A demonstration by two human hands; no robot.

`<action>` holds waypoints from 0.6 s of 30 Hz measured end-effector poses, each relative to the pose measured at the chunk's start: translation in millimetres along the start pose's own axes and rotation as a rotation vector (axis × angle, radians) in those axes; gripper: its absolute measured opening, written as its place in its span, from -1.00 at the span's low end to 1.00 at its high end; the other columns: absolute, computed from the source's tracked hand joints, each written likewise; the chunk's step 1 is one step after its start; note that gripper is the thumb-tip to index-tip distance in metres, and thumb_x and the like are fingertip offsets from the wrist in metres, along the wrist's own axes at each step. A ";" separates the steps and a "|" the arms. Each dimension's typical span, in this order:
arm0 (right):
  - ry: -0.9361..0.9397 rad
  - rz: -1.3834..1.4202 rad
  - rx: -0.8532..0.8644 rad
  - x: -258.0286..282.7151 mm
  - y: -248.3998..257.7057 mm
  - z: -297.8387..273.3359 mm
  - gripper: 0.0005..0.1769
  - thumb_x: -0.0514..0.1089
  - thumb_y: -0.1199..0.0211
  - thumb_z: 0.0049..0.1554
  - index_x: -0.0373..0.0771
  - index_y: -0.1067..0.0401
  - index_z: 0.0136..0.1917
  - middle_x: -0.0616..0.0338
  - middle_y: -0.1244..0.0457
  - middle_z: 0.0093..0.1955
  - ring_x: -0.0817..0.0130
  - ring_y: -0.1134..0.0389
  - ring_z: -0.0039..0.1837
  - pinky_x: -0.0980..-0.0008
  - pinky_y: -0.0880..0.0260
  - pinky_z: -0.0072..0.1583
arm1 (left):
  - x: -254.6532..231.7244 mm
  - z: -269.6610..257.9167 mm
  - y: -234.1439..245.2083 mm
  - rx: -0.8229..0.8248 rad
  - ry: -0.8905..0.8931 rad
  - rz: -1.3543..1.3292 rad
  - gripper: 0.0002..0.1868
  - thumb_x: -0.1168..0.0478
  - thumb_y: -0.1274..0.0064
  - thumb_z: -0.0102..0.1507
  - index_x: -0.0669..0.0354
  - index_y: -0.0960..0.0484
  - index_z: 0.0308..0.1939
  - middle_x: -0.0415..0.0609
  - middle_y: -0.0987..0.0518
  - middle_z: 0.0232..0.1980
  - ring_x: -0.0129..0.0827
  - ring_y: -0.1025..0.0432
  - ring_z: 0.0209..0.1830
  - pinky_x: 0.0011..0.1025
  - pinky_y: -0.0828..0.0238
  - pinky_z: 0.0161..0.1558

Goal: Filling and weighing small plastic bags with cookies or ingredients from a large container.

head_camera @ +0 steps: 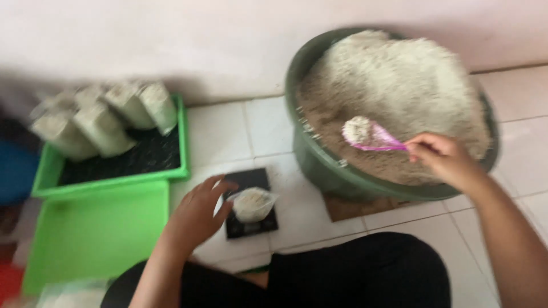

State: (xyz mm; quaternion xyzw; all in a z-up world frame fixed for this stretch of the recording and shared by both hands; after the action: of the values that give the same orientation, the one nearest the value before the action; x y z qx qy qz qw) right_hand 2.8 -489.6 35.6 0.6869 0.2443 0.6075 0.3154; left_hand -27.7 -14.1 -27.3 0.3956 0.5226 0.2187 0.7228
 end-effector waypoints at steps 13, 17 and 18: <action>0.102 -0.345 0.209 139.1 -78.8 -44.7 -0.79 -0.21 -0.18 0.18 -0.18 -0.58 0.04 0.17 -0.45 -0.32 0.38 -0.21 -0.49 0.47 -0.06 -0.39 | -4.5 4.4 -21.6 0.132 0.105 -0.185 -0.84 0.17 -0.03 0.18 -0.07 -0.66 -0.18 -0.21 -0.43 0.29 -0.27 -0.49 -0.13 -0.32 -0.44 -0.07; 0.135 -0.294 0.236 153.7 -100.3 -43.8 -0.81 -0.24 -0.20 0.15 -0.20 -0.58 0.01 0.21 -0.39 -0.37 0.42 -0.13 -0.46 0.46 -0.02 -0.37 | -5.4 9.9 -19.6 -0.089 0.082 -0.094 -0.77 0.05 -0.01 0.24 0.08 -0.62 -0.39 -0.15 -0.57 -0.09 -0.14 -0.47 -0.27 -0.26 -0.42 -0.25; 0.152 -0.388 0.235 159.4 -104.2 -43.8 -0.81 -0.20 -0.23 0.13 -0.13 -0.60 0.00 0.25 -0.40 -0.41 0.42 -0.11 -0.51 0.46 0.02 -0.40 | -3.5 11.8 -22.6 -0.108 0.104 -0.047 -0.77 0.06 0.01 0.24 0.06 -0.60 -0.42 -0.18 -0.59 -0.20 -0.12 -0.47 -0.32 -0.24 -0.41 -0.29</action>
State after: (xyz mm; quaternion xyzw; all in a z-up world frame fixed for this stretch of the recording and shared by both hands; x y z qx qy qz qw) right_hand -12.8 -298.0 70.8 0.6113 0.4638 0.5530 0.3246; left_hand -20.2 -34.1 -41.7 0.3318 0.5559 0.2501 0.7199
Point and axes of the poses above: each hand's wrist, its own z-axis towards the middle knuckle, its own y-axis out of the back of the hand, x = y × z, the point moved 6 cm from there along z, towards the middle knuckle
